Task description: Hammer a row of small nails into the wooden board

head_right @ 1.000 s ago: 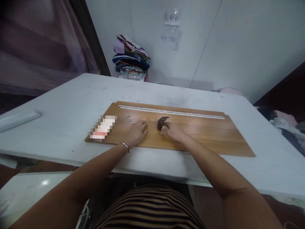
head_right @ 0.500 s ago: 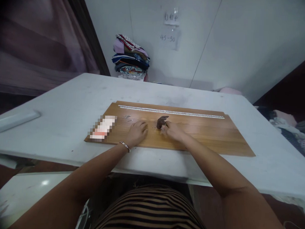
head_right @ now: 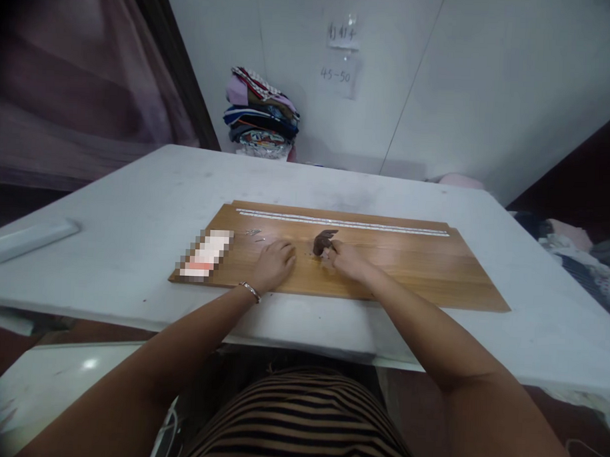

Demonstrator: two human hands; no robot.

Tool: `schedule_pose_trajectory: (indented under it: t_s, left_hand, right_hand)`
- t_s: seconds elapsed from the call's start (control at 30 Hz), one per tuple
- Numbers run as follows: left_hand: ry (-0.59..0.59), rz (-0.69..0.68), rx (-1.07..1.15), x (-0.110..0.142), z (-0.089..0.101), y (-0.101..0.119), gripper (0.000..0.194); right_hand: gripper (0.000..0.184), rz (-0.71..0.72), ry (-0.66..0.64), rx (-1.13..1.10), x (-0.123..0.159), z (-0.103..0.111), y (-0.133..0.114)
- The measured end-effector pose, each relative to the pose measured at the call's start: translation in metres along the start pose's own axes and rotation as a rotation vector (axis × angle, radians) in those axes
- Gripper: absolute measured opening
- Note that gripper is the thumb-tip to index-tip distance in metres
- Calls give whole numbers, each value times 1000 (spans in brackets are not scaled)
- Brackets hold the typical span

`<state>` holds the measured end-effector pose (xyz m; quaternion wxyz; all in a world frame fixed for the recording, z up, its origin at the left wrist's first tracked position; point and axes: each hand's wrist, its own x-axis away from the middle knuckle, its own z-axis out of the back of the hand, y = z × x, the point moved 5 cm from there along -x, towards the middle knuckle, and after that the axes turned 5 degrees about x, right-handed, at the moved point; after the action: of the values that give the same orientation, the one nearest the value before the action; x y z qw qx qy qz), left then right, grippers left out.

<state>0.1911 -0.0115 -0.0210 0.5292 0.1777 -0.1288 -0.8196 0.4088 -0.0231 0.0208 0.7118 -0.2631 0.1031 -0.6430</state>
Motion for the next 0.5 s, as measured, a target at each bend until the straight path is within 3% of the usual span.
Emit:
schedule_pose_trajectory:
  t_s: [0.3, 0.5]
  left_hand:
    - [3, 2, 17, 1, 2, 2, 26]
    - [16, -14, 25, 1, 0, -1, 25]
  right_hand:
    - [27, -19, -38, 28, 6, 1, -7]
    - [25, 7, 2, -20, 4, 4, -5]
